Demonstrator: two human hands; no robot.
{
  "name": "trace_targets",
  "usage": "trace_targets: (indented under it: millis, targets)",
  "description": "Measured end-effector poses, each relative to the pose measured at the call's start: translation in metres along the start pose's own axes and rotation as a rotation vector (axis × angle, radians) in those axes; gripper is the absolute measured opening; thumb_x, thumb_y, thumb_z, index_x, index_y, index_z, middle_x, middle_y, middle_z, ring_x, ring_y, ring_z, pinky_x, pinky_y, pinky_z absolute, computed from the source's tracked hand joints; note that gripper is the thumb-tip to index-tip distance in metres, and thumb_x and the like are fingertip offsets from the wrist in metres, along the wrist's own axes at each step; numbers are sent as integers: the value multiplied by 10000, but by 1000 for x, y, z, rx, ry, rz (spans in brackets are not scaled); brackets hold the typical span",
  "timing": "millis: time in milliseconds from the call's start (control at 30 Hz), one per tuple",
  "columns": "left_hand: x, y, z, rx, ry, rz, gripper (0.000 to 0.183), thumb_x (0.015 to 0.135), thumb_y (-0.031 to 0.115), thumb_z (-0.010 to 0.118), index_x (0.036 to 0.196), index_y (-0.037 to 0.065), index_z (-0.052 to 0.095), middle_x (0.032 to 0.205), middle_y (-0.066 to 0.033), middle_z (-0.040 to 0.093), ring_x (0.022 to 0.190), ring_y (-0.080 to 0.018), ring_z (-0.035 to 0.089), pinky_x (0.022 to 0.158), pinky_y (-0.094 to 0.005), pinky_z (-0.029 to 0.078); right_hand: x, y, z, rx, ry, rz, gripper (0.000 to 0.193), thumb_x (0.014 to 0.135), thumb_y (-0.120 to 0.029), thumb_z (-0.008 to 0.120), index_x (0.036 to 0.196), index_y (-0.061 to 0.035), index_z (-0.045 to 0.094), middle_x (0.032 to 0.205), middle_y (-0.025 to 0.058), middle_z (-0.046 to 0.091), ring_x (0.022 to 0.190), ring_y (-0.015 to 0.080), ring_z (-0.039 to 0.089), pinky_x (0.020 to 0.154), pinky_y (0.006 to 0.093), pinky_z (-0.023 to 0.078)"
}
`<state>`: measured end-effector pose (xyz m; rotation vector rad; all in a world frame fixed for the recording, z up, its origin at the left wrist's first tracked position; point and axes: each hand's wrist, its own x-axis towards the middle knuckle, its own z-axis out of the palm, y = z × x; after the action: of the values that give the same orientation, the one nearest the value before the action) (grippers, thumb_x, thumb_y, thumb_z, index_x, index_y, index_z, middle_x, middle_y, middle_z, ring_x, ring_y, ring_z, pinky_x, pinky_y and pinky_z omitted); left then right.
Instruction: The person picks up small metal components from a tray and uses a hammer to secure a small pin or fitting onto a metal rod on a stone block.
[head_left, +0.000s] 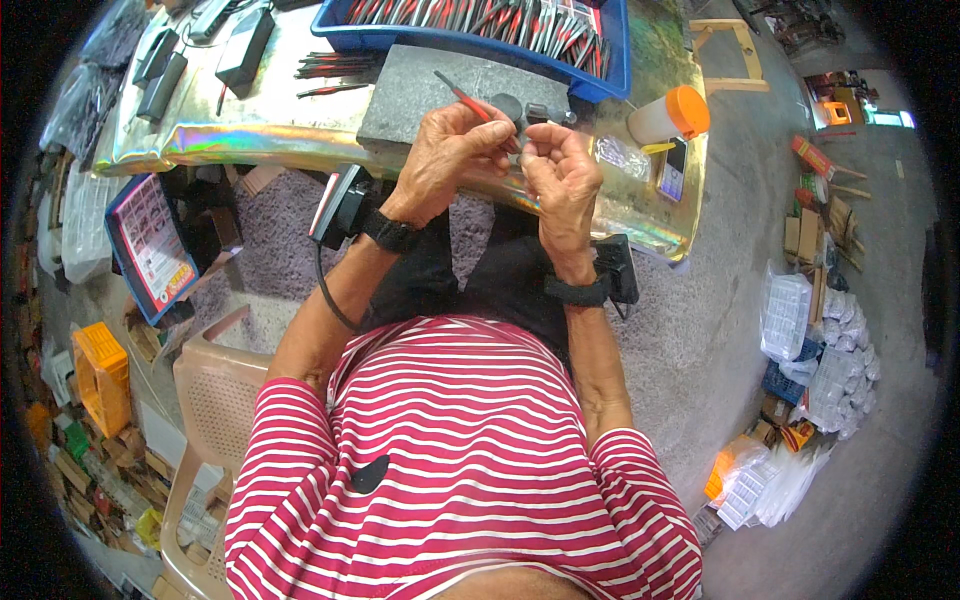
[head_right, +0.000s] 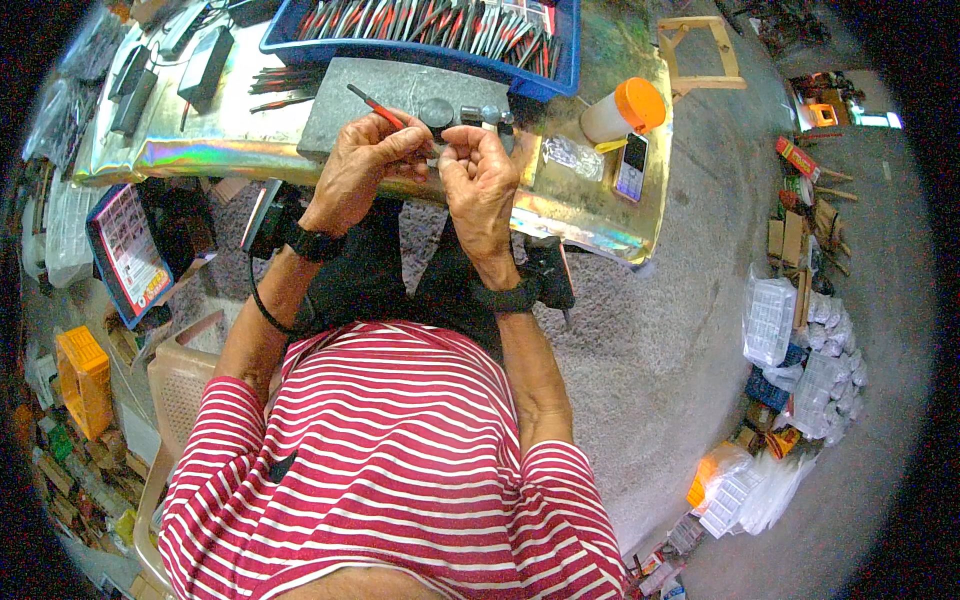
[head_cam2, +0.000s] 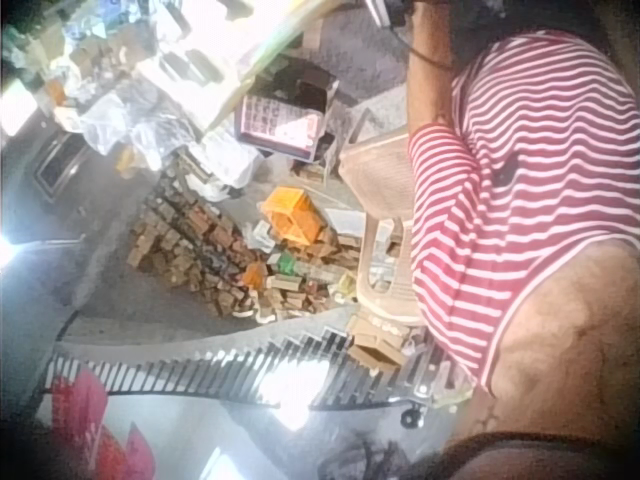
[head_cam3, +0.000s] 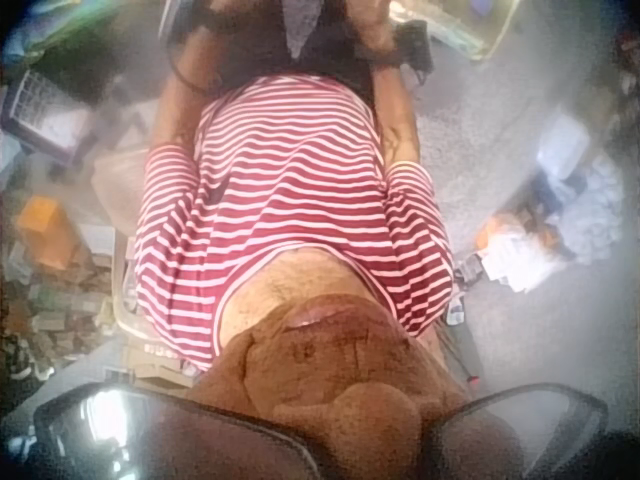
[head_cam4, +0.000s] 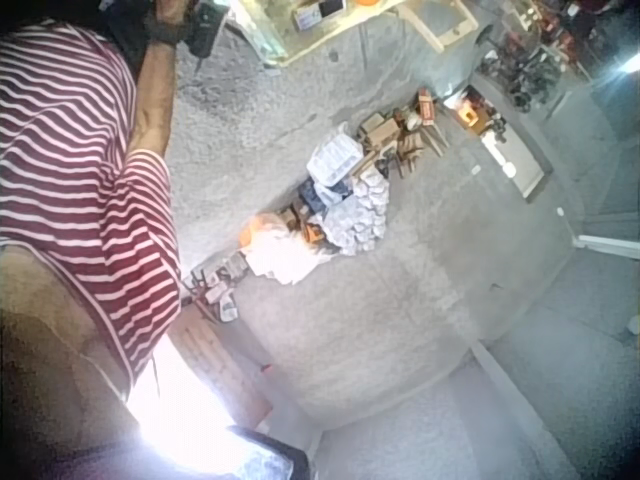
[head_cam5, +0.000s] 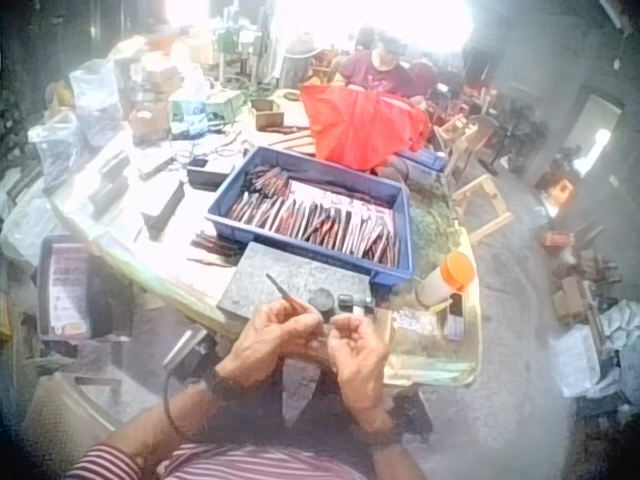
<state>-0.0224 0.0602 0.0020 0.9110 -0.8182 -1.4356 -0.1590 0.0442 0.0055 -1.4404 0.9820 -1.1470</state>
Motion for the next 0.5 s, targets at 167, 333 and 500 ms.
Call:
trace_targets:
  millis: [167,333,500]
  targets:
    - [9,-3,1,180,22,187,110,791,110,535,838,10,541,687,-43,581,609,-80,540,545,-200,441,3,-4,5,86,33,156,205,747,-16,510,941,41,479,784,47,537,581,61,473,477,170,390]
    - [26,-9,3,372,110,321,34,785,44,512,807,27,534,638,-23,559,592,-58,510,511,-193,411,11,4,6,159,9,116,215,758,-18,480,962,42,441,824,73,527,580,75,491,444,163,405]
    - [38,-14,3,369,147,307,17,779,37,510,790,30,522,599,14,508,562,-52,469,499,-195,394,14,9,0,228,32,145,234,751,-8,479,974,48,435,844,90,534,587,83,495,449,165,414]
